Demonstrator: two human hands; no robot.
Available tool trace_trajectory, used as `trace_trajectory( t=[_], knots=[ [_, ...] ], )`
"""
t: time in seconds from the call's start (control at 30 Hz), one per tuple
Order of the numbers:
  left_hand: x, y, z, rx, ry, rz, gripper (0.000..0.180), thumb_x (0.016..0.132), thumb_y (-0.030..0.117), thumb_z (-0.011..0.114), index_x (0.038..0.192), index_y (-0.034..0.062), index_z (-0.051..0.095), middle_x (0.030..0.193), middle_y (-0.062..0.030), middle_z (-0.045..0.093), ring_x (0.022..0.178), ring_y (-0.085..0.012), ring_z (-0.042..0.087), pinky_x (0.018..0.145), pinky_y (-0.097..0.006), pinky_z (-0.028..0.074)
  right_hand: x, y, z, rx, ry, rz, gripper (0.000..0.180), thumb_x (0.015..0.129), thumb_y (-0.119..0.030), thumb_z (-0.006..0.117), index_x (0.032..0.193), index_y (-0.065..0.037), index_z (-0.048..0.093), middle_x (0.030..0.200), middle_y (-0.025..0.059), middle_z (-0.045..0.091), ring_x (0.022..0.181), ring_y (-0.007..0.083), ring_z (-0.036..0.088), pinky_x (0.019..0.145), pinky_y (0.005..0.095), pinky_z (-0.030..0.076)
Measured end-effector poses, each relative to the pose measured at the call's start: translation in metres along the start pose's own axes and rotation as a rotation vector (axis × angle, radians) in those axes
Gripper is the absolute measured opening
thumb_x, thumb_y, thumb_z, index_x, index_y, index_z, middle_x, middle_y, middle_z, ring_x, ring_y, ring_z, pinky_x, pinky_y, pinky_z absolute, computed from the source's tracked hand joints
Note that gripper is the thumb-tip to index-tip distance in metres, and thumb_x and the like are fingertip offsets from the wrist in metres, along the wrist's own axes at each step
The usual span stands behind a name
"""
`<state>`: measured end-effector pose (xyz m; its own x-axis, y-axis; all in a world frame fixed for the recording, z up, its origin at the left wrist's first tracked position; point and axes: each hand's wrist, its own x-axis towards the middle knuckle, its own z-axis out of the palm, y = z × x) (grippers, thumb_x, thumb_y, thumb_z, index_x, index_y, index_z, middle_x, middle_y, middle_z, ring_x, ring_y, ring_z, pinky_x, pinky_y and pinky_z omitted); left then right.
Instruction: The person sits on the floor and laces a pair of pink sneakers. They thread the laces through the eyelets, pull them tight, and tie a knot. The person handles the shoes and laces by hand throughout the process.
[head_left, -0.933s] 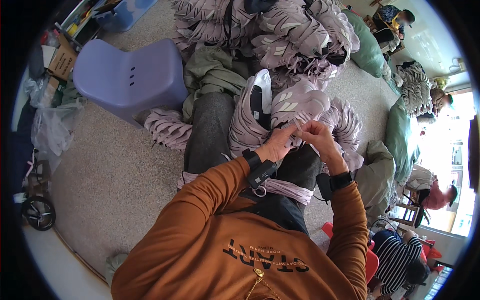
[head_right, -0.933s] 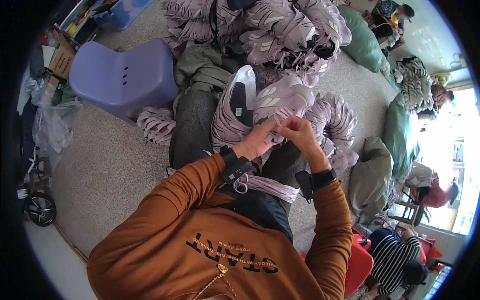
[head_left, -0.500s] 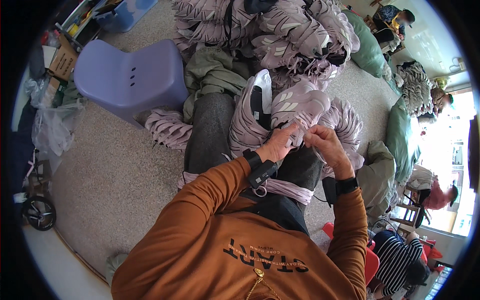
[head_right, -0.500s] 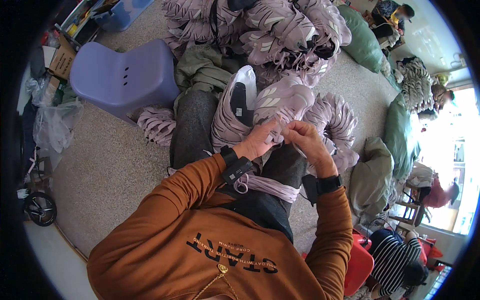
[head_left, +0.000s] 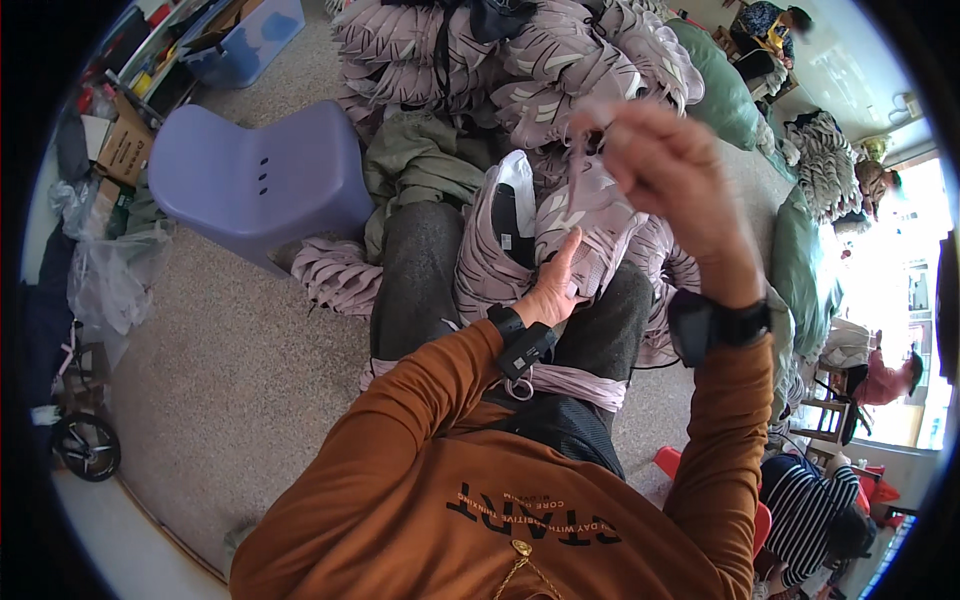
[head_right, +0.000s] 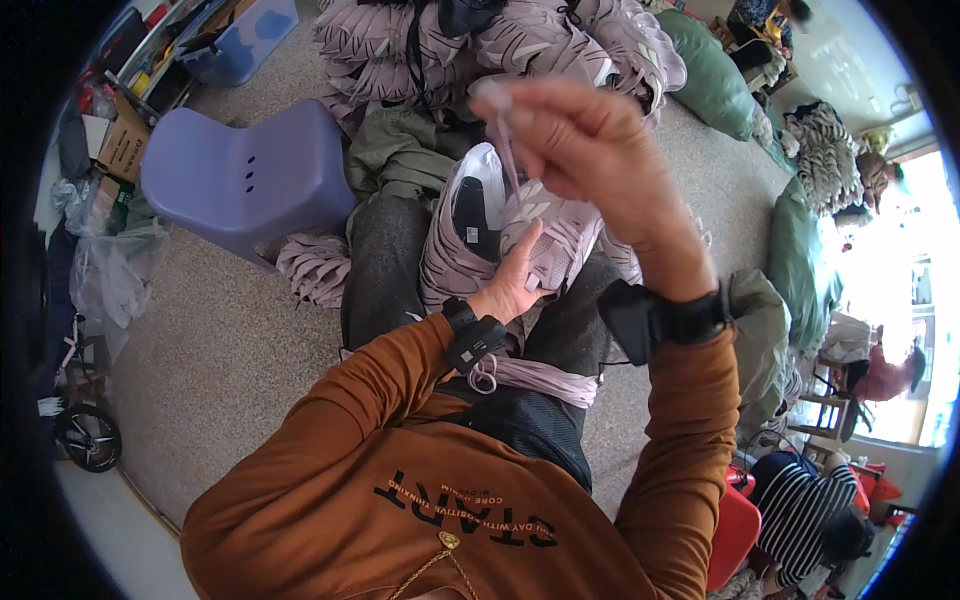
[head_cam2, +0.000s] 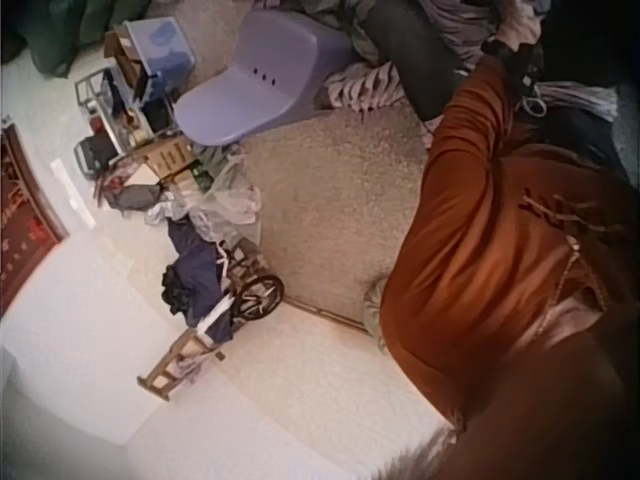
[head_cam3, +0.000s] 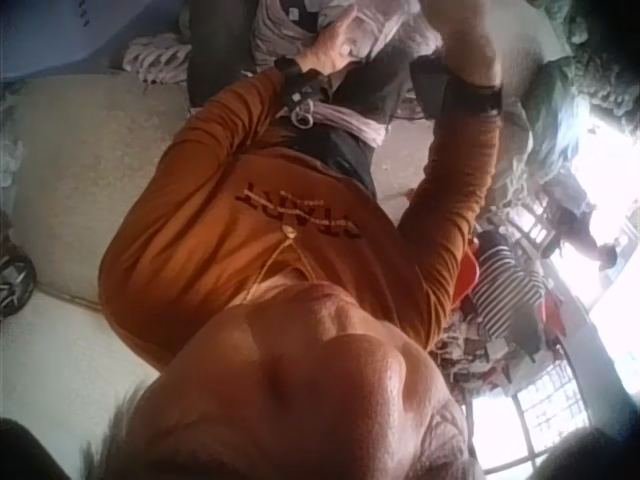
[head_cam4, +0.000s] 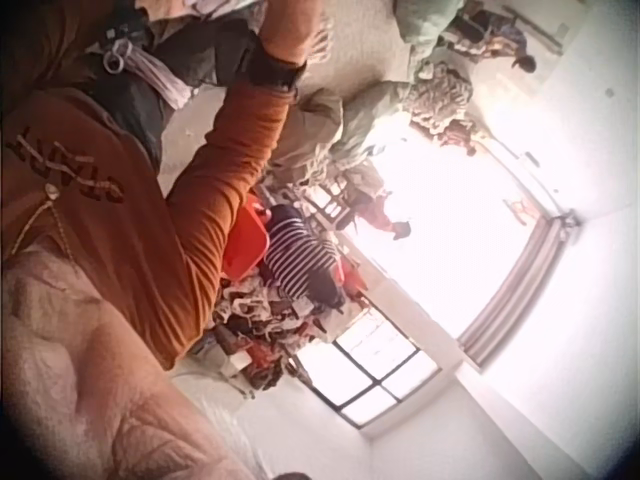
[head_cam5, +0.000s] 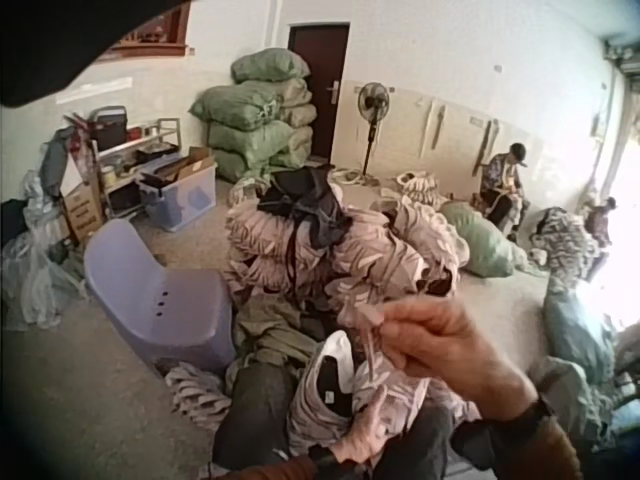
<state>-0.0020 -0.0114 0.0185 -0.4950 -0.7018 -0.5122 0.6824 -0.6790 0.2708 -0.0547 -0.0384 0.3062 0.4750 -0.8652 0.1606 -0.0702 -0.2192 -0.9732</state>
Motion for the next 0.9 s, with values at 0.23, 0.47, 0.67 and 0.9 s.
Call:
trace_trajectory(
  t=[0.23, 0.47, 0.67, 0.9],
  knots=[
    [-0.003, -0.008, 0.002, -0.006, -0.036, 0.013, 0.054, 0.093, 0.057, 0.065, 0.133, 0.0198, 0.058, 0.124, -0.0011, 0.066, 0.117, -0.0202, 0.06, 0.103, -0.047, 0.041, -0.073, 0.171, -0.046, -0.231, 0.134, 0.629, 0.02, 0.094, -0.016, 0.064, 0.081, -0.002, 0.065, 0.062, -0.0005, 0.06, 0.05, 0.0055, 0.052, 0.044, 0.0225, 0.038],
    [-0.001, -0.023, -0.033, 0.577, -0.256, 0.606, 0.029, 0.097, 0.029, 0.066, 0.123, 0.0161, 0.062, 0.116, -0.005, 0.067, 0.106, -0.021, 0.065, 0.095, -0.038, 0.049, -0.086, 0.196, -0.037, -0.339, 0.102, 0.622, 0.021, 0.09, -0.018, 0.068, 0.079, -0.001, 0.066, 0.063, 0.0011, 0.062, 0.051, 0.007, 0.055, 0.046, 0.024, 0.042],
    [0.0, -0.012, -0.015, -0.083, -0.067, 0.074, 0.033, 0.094, 0.022, 0.072, 0.124, 0.0128, 0.062, 0.115, -0.0039, 0.067, 0.105, -0.0206, 0.065, 0.093, -0.039, 0.051, -0.106, 0.177, -0.043, -0.377, 0.123, 0.617, 0.02, 0.092, -0.017, 0.067, 0.081, 0.0, 0.068, 0.066, 0.0012, 0.064, 0.054, 0.0073, 0.057, 0.049, 0.0242, 0.044],
    [-0.014, -0.006, 0.003, -0.103, -0.021, 0.02, 0.028, 0.092, 0.019, 0.074, 0.118, 0.0117, 0.066, 0.109, -0.0001, 0.068, 0.099, -0.017, 0.065, 0.086, -0.037, 0.052, -0.158, 0.168, -0.074, -0.485, 0.103, 0.569, 0.018, 0.09, -0.016, 0.068, 0.083, 0.001, 0.07, 0.071, 0.0055, 0.066, 0.061, 0.014, 0.062, 0.059, 0.0289, 0.05]
  ],
)
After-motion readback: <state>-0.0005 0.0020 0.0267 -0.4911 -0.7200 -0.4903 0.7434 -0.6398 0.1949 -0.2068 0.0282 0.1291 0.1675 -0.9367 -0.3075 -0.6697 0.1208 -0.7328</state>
